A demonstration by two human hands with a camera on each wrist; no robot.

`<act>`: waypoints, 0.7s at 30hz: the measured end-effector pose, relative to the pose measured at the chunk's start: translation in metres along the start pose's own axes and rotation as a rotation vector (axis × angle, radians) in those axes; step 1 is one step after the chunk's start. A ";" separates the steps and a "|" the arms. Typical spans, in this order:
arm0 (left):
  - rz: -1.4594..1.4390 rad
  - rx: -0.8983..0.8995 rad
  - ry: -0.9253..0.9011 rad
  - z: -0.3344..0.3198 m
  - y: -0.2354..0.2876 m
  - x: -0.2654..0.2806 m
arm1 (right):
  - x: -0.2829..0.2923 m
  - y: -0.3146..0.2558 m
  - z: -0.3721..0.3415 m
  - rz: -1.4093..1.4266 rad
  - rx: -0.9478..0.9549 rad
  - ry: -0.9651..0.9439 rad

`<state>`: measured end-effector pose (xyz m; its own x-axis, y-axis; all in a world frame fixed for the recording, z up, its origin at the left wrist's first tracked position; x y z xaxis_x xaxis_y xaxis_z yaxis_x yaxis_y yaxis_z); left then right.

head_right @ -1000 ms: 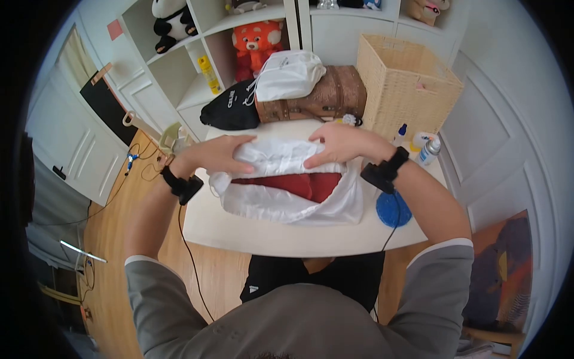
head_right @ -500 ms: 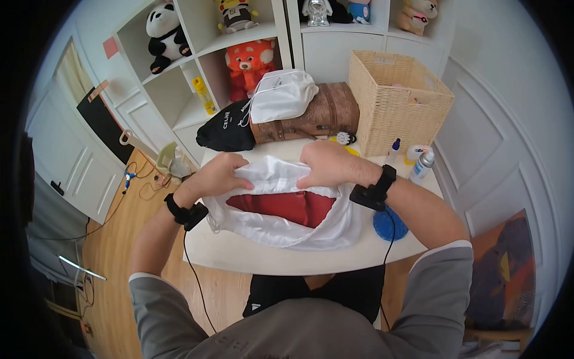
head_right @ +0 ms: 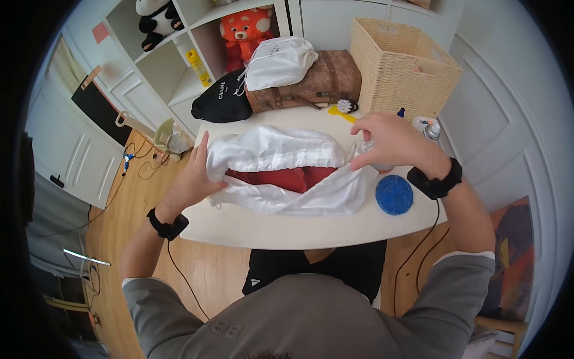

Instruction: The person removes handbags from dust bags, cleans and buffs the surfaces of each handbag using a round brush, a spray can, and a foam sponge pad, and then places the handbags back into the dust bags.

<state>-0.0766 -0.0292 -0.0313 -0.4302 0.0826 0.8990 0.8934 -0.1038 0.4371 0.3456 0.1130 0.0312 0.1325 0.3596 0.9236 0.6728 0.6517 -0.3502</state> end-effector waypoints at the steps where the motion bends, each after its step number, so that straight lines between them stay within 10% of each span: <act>1: -0.046 0.196 -0.054 -0.001 -0.011 -0.007 | -0.002 0.006 -0.009 0.003 -0.003 -0.001; 8: -0.202 0.271 -0.107 -0.016 -0.087 0.027 | -0.009 0.033 -0.056 -0.412 -0.109 0.092; 10: -0.126 0.157 0.117 -0.012 -0.104 0.046 | -0.005 0.037 -0.065 -0.426 -0.072 0.173; 17: 0.166 0.208 0.315 0.003 -0.046 0.125 | 0.018 0.045 -0.075 0.416 -0.044 0.275; 21: 0.113 0.110 -0.041 -0.003 -0.047 0.164 | 0.029 0.045 -0.076 0.554 -0.060 0.360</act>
<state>-0.1895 -0.0142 0.0961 -0.3222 0.1166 0.9395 0.9457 -0.0062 0.3251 0.4351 0.1015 0.0543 0.6984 0.3788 0.6073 0.4731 0.3923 -0.7888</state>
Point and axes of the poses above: each hand's wrist, its own z-axis towards the middle knuckle, its own x-axis out of the back of the hand, y = z × x, the point moved 1 cm from there along z, towards the middle knuckle, and after that the axes turned 9 degrees about -y, right-handed, at the moved point
